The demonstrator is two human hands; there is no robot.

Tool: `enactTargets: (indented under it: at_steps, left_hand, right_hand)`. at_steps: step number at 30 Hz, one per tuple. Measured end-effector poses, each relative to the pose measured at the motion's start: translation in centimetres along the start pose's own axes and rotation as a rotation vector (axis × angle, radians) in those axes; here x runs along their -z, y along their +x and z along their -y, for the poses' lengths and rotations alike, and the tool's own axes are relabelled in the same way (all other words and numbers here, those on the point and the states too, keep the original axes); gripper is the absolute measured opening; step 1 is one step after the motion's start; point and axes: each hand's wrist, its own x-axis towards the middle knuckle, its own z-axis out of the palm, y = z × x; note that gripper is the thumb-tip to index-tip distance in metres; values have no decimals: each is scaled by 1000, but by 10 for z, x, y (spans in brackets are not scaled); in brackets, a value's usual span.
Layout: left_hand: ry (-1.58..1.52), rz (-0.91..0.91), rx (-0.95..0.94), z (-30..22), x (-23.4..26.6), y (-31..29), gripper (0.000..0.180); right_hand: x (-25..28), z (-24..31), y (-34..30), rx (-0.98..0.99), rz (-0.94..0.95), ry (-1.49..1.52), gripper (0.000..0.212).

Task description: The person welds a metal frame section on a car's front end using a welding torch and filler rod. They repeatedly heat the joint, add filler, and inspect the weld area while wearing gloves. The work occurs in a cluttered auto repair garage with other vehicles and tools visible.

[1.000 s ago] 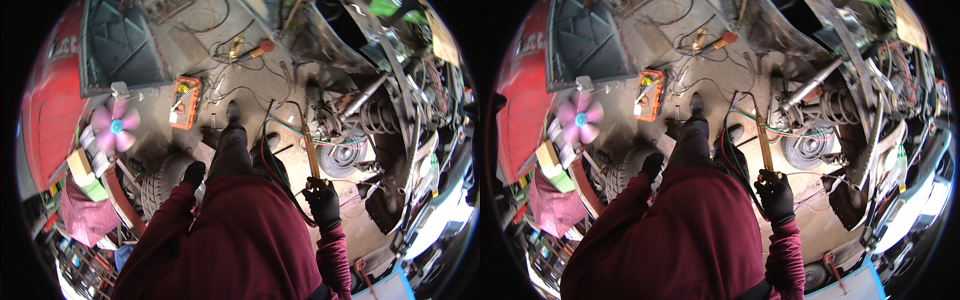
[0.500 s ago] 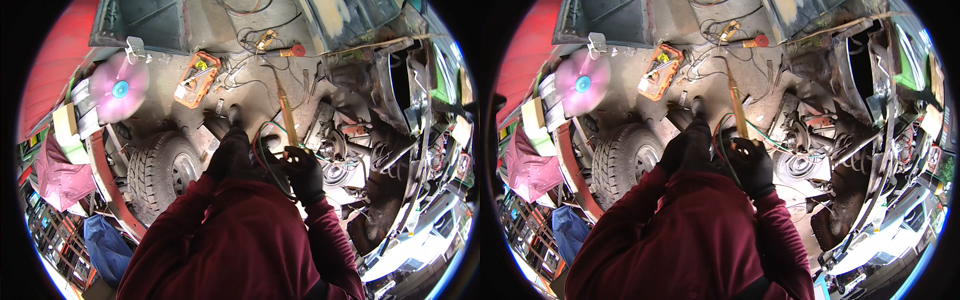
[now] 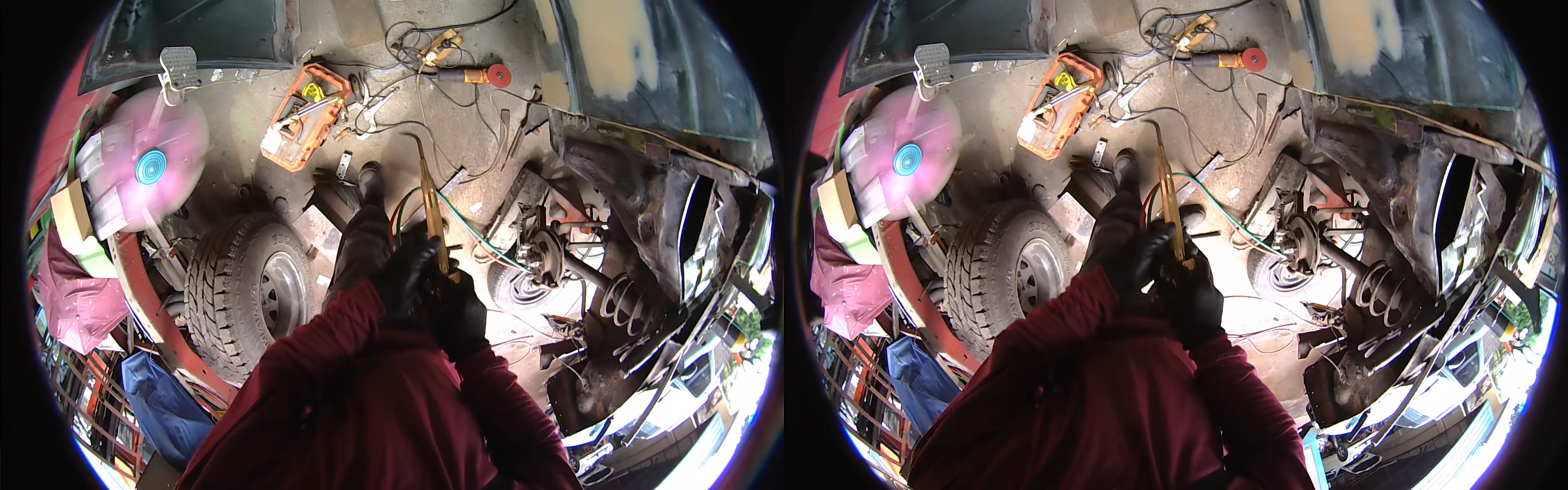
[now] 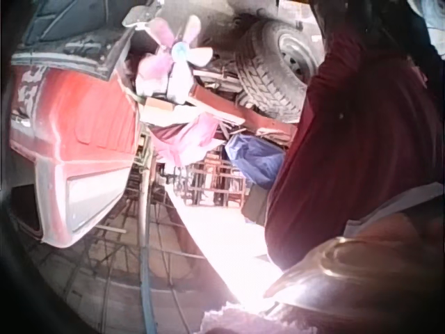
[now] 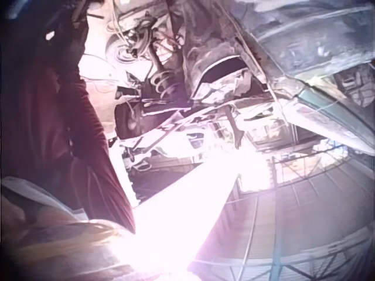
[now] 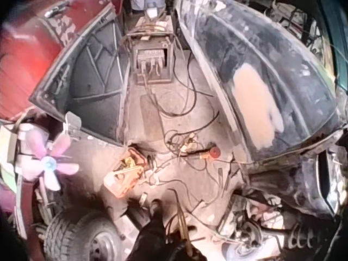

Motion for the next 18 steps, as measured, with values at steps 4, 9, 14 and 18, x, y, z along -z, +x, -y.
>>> enactTargets:
  at_steps: [4,9,14,18]
  left_hand:
    - [310,-75,12,6,25,5,33]
    - [234,-39,-46,-1,38,-11,34]
    - [65,34,-95,-28,7,-36,36]
    - [94,19,11,-45,-25,-39,39]
  right_hand:
    - [-16,5,4,46,-104,-33,43]
    - [-19,13,2,-187,40,310,44]
    - [-13,24,-5,-27,-157,335,43]
    - [4,33,0,112,-263,177,34]
